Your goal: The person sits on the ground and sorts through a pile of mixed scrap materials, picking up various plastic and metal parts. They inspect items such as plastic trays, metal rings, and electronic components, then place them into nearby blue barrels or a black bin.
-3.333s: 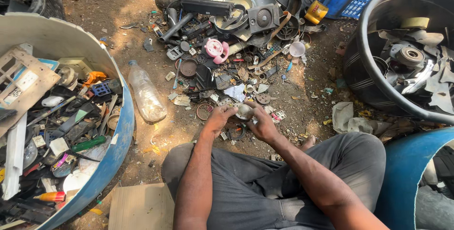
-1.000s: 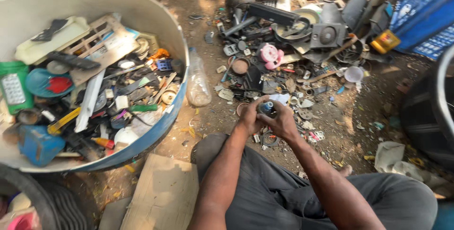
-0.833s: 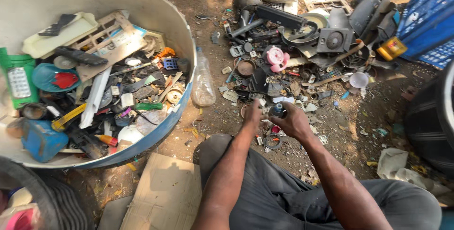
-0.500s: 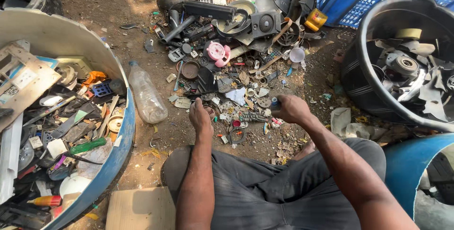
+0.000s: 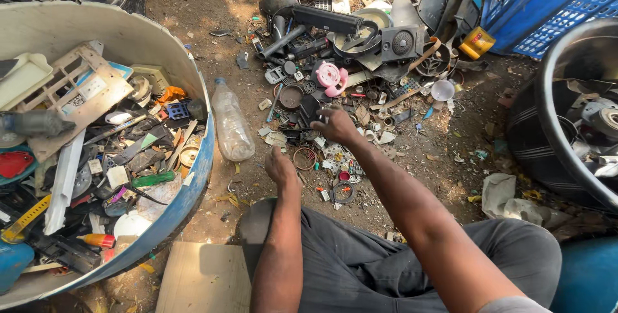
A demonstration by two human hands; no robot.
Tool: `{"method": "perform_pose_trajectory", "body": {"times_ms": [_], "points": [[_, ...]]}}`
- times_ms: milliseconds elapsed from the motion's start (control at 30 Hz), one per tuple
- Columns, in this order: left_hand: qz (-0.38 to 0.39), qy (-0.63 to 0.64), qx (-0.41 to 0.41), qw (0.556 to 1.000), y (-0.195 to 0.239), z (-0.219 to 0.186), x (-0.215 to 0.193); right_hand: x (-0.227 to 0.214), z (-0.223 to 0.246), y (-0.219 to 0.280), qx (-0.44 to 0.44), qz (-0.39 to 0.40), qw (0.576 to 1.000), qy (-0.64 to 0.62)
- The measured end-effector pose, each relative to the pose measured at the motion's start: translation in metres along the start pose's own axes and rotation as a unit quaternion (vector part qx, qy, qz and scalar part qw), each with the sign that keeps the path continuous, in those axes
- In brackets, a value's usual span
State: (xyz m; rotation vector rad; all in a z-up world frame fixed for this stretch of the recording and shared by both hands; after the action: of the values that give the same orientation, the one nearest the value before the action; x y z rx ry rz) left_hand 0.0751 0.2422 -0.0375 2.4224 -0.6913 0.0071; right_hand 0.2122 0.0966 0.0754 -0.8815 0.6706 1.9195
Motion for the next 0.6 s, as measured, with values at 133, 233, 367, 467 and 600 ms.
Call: {"method": "perform_pose_trajectory", "body": {"times_ms": [133,233,367,467,600], "points": [[0.071,-0.114,0.132,0.982,-0.032,0.016,0.015,0.044,-0.046,-0.004,-0.01,-0.065,0.998,-0.015],[0.093,-0.278,0.105,0.95,-0.039,0.024,0.03,0.022,-0.072,0.027,0.103,-0.123,0.978,-0.136],[0.045,-0.56,0.316,0.765,-0.007,0.011,0.052,-0.047,-0.092,0.11,0.098,-0.141,0.985,-0.019],[0.034,-0.61,0.309,0.729,-0.003,-0.015,0.066,-0.064,-0.095,0.16,0.209,-0.052,0.964,-0.155],[0.052,-0.55,0.306,0.776,0.016,-0.014,0.07,-0.059,-0.096,0.212,0.278,-0.067,0.91,-0.3]]}}
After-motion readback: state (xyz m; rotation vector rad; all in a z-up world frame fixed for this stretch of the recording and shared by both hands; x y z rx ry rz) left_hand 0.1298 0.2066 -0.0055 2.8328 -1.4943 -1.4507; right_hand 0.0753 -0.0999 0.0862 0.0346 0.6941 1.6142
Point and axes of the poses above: each hand's wrist, its own y-axis away from the middle knuckle, its own x-axis out of the palm, z = x × y, the point moved 4 cm from there along -y, towards the middle knuckle, and after that the axes turned 1 degree about y, right-handed, at the moved point
